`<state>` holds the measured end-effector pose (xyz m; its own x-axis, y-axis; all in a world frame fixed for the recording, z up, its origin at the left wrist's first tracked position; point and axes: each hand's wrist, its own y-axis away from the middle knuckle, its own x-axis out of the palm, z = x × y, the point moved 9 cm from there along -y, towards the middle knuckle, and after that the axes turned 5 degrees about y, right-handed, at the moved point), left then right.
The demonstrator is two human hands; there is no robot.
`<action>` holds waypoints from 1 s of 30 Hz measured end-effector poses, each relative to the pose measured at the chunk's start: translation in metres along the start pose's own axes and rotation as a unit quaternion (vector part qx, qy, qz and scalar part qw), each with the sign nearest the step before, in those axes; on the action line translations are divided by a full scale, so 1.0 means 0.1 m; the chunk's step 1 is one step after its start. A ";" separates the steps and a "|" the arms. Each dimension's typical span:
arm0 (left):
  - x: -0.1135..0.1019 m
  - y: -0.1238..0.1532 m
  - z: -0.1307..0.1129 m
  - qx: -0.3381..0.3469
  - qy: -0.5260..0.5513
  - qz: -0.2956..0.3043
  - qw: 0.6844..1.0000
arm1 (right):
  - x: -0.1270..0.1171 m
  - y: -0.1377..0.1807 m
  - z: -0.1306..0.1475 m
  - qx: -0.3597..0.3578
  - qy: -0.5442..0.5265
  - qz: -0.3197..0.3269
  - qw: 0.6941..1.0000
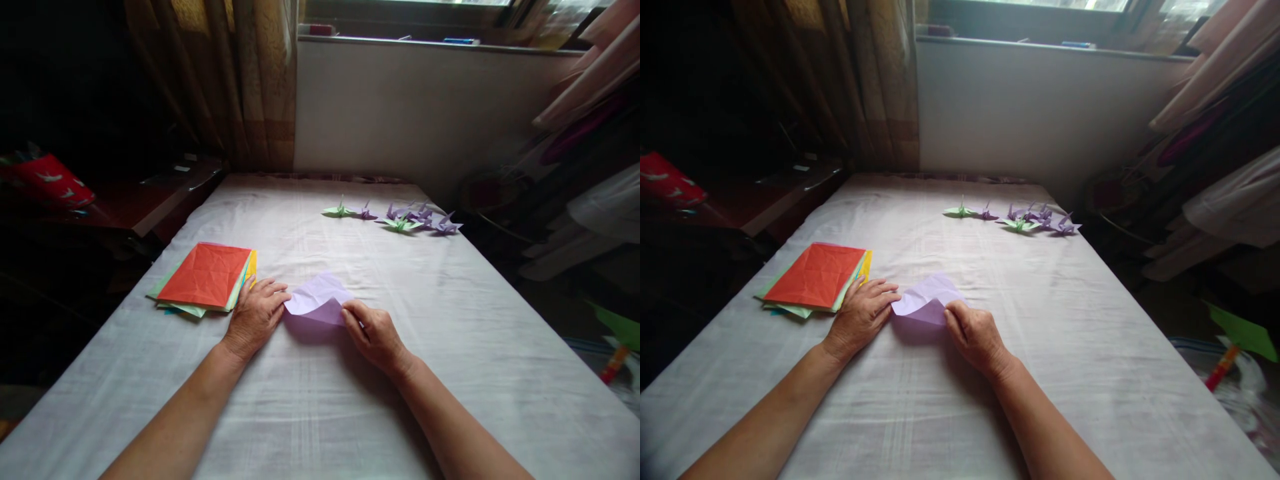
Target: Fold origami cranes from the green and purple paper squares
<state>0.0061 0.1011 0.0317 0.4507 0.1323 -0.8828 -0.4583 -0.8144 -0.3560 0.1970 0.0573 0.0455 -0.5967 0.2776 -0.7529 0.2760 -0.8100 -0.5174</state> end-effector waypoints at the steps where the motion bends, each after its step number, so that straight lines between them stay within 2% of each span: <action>1: -0.02 0.01 -0.01 0.003 0.007 -0.006 1.000 | -0.01 0.00 -0.04 0.019 -0.013 -0.005 1.000; 5: -0.09 0.07 -0.10 0.041 0.014 -0.019 0.999 | -0.04 0.00 -0.17 0.080 -0.028 -0.022 0.996; 9: -0.11 0.11 -0.19 0.091 0.015 -0.018 0.996 | -0.01 0.01 -0.08 0.029 0.007 -0.006 1.000; 12: -0.09 0.11 -0.20 0.100 0.038 0.017 0.994 | 0.02 0.03 -0.08 0.016 0.024 0.007 1.000; 16: -0.09 0.09 -0.15 0.048 0.069 0.043 0.996 | 0.12 0.01 -0.20 0.077 0.046 0.044 0.995; 20: -0.03 0.06 -0.07 -0.014 0.058 0.046 0.997 | 0.27 -0.11 -0.36 0.163 0.126 0.125 0.970; 23: 0.02 0.06 -0.01 -0.044 0.026 0.031 0.998 | 0.34 -0.22 -0.44 0.201 0.209 0.184 0.939; 26: -0.04 0.06 -0.01 -0.048 -0.008 -0.017 0.999 | 0.37 -0.31 -0.46 0.211 0.268 0.199 0.919; 28: -0.11 0.08 -0.12 -0.023 -0.037 -0.055 0.998 | 0.38 -0.35 -0.46 0.207 0.288 0.200 0.913; 30: -0.12 0.10 -0.33 0.030 -0.050 -0.072 0.996 | 0.40 -0.36 -0.45 0.198 0.297 0.201 0.912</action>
<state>0.0215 0.0726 0.0489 0.4372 0.3028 -0.8469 -0.4405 -0.7489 -0.4951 0.1967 0.1206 0.0153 0.0379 0.0531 -0.9979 0.0176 -0.9985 -0.0525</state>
